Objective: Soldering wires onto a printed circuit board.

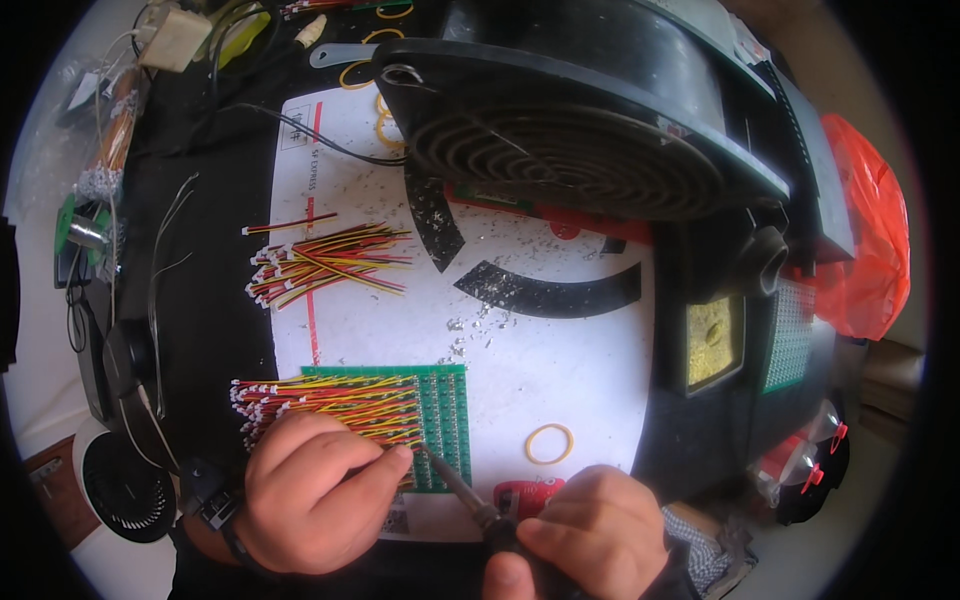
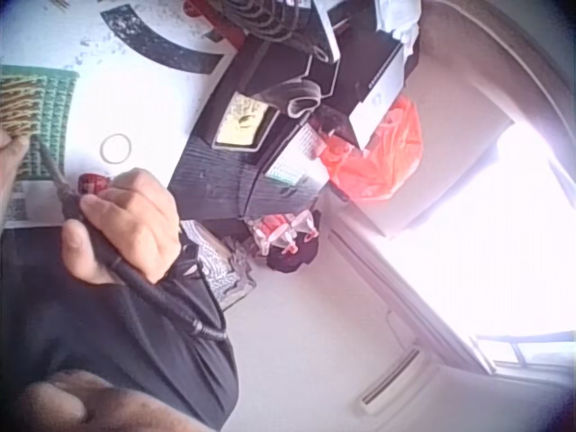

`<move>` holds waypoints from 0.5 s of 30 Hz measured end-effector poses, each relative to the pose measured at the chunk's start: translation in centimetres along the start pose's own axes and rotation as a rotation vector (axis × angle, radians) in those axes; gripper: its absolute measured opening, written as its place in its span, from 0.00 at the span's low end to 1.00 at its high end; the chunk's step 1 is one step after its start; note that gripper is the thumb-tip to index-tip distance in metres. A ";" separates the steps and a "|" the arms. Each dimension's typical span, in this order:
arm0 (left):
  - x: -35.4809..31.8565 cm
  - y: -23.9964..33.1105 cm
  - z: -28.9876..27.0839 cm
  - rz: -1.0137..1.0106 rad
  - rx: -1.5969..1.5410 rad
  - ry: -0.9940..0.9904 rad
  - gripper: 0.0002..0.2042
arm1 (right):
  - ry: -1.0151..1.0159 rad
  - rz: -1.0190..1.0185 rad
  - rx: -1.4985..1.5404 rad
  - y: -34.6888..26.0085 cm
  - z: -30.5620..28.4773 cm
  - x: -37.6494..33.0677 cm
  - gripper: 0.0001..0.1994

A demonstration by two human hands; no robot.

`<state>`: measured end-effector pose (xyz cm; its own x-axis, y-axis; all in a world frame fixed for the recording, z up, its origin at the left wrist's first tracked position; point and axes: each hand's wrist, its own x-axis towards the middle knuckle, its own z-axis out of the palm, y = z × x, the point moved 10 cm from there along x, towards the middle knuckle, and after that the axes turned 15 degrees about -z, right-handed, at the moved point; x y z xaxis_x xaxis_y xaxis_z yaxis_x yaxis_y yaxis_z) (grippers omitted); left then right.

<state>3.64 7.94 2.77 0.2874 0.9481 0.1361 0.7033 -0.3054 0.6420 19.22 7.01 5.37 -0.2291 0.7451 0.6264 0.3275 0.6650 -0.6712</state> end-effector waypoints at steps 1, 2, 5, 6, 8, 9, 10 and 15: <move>0.0 0.0 -0.1 -0.003 0.002 0.001 0.11 | 0.023 -0.025 0.026 -0.1 0.0 -0.1 0.09; 0.2 0.3 -0.1 0.006 -0.013 -0.003 0.11 | 0.022 -0.026 0.007 -0.3 -0.4 -0.1 0.09; 0.5 0.8 0.1 0.018 -0.033 -0.010 0.11 | 0.093 -0.042 -0.022 -0.7 -1.5 -0.1 0.10; 0.3 0.5 0.1 0.007 -0.022 -0.014 0.11 | 0.077 -0.039 -0.007 -0.4 -1.1 -0.2 0.10; -0.4 -0.5 0.3 -0.017 -0.008 -0.010 0.11 | 0.063 -0.035 0.019 0.0 -0.8 -0.6 0.10; -0.6 -0.6 0.3 -0.021 -0.019 -0.001 0.11 | -0.023 0.039 -0.009 0.3 -0.8 -1.0 0.10; -0.5 -0.5 0.1 -0.021 -0.021 0.000 0.11 | -0.108 0.113 -0.035 0.8 -0.5 -1.4 0.11; -0.3 -0.3 0.0 -0.033 -0.054 -0.008 0.12 | -0.059 0.032 -0.001 0.2 -0.3 -0.3 0.12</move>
<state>3.35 7.79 2.49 0.2695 0.9569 0.1082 0.6768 -0.2682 0.6856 19.65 6.92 5.14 -0.2722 0.7678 0.5800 0.3362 0.6407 -0.6903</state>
